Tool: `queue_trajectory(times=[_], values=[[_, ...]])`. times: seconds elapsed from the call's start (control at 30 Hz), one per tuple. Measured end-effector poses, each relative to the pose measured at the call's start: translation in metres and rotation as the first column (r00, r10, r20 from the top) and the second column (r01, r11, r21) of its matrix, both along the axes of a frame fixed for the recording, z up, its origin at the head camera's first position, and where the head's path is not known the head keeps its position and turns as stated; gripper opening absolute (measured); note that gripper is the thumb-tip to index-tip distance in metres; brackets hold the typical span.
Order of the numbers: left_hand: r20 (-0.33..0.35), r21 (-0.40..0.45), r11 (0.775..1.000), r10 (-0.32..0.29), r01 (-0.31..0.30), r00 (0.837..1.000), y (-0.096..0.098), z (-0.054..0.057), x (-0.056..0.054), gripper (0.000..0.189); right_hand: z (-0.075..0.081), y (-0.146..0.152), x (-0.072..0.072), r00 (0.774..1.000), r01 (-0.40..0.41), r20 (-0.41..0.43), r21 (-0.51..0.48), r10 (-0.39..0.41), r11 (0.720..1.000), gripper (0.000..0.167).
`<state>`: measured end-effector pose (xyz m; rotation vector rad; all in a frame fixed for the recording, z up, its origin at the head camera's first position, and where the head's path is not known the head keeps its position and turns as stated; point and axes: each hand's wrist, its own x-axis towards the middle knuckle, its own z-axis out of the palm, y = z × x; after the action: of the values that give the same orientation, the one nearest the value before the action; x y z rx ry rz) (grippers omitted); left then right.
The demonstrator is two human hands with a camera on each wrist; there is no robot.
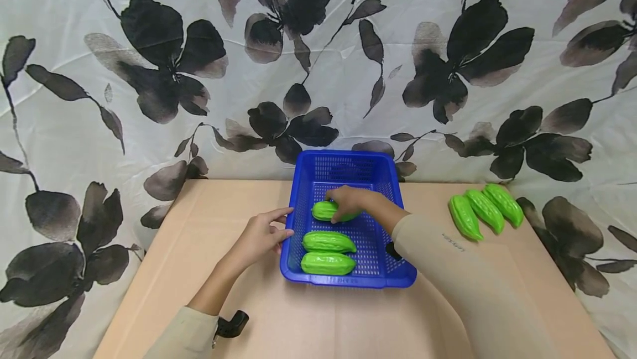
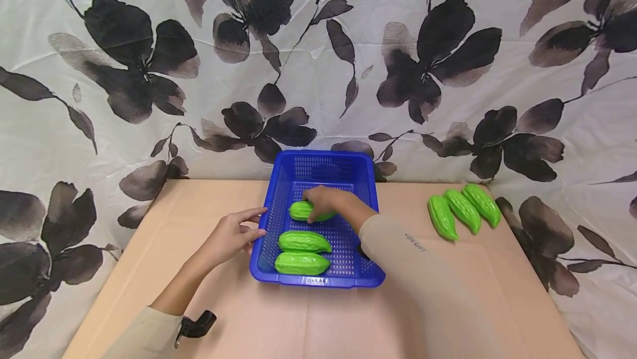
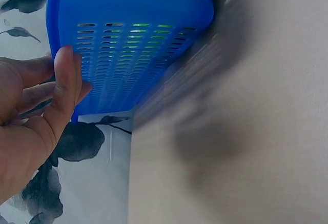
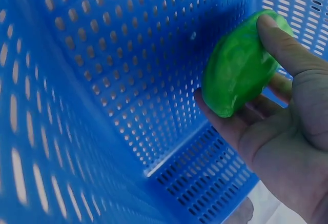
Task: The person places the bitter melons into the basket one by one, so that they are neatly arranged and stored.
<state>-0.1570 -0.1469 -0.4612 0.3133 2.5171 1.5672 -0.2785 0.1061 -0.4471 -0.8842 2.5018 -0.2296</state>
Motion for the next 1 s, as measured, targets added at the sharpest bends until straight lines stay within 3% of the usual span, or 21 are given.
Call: queue_trajectory(times=[0.37,0.57,1.0], values=[[0.0,0.008,1.0,-0.002,0.002,1.0,0.001,0.0,-0.001,0.057,-0.011,-0.005,0.0,0.999,0.027,-0.023,-0.005,-0.027,1.0,0.064],[0.005,0.008,1.0,0.001,-0.001,1.0,0.002,0.0,-0.002,0.057,-0.014,-0.004,-0.001,1.0,-0.003,-0.028,-0.001,0.003,1.0,0.063],[0.007,0.005,1.0,0.013,-0.013,1.0,0.002,0.0,-0.001,0.057,-0.008,-0.004,0.003,0.998,-0.05,0.035,-0.041,0.051,0.998,0.055]])
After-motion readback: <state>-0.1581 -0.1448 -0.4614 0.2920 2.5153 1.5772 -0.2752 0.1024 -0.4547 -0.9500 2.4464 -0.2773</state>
